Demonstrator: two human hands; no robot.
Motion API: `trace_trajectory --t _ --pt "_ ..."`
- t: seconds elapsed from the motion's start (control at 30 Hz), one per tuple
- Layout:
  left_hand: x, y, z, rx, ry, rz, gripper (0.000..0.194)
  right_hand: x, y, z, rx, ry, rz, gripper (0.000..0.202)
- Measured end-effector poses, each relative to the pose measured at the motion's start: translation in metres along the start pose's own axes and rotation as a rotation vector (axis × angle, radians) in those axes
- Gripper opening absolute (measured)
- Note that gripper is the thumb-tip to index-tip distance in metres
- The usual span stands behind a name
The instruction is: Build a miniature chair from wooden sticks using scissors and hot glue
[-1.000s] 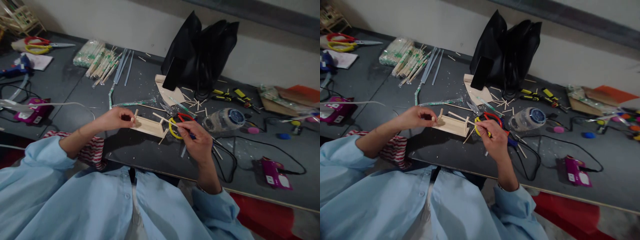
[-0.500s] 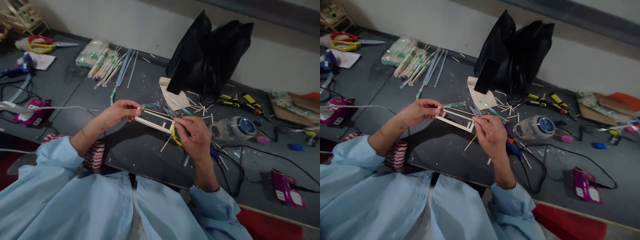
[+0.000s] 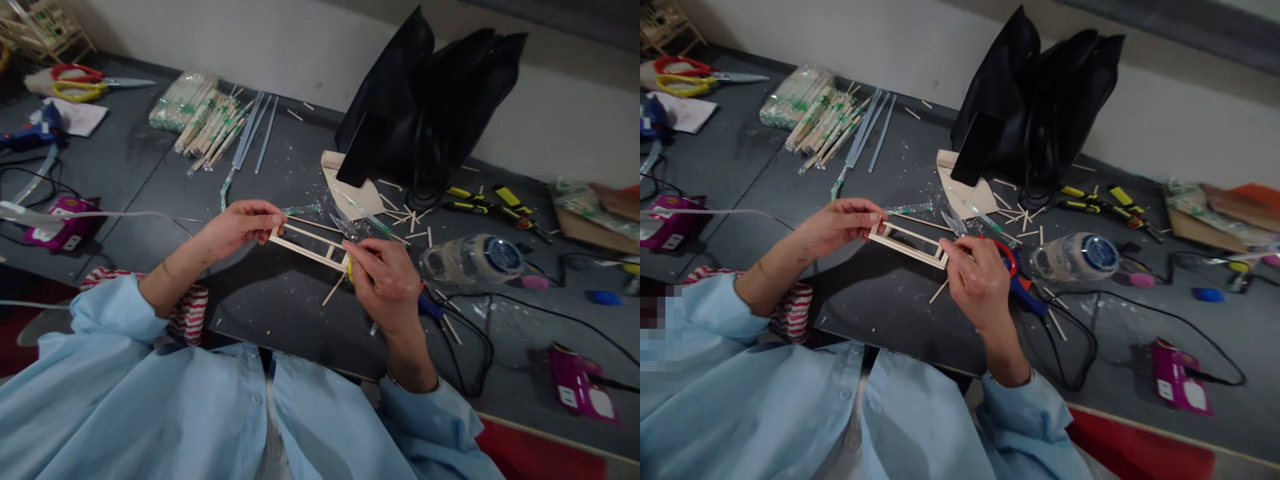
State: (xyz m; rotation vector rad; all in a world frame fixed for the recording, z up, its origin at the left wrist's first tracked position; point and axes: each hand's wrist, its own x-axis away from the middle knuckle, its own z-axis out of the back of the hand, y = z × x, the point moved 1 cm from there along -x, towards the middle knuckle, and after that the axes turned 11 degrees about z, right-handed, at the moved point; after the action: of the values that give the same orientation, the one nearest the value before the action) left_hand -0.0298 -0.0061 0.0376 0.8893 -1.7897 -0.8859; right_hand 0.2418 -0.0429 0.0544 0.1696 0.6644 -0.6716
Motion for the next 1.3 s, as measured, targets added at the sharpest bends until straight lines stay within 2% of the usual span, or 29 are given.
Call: trace_trajectory --t 0.23,0.77,1.3 --pt "-0.0004 0.0012 -0.0008 0.014 0.001 0.013 0.018 -0.0003 0.0002 -0.0012 -0.014 -0.032 -0.005 0.041" --pt "-0.0011 0.0005 0.0008 -0.027 0.005 0.016 0.018 -0.0014 -0.0002 -0.0037 -0.031 -0.016 -0.037 0.044" --pt "0.0006 0.0051 -0.0056 -0.085 0.035 -0.028 0.017 -0.0043 0.0012 -0.0055 -0.013 -0.028 -0.015 0.037"
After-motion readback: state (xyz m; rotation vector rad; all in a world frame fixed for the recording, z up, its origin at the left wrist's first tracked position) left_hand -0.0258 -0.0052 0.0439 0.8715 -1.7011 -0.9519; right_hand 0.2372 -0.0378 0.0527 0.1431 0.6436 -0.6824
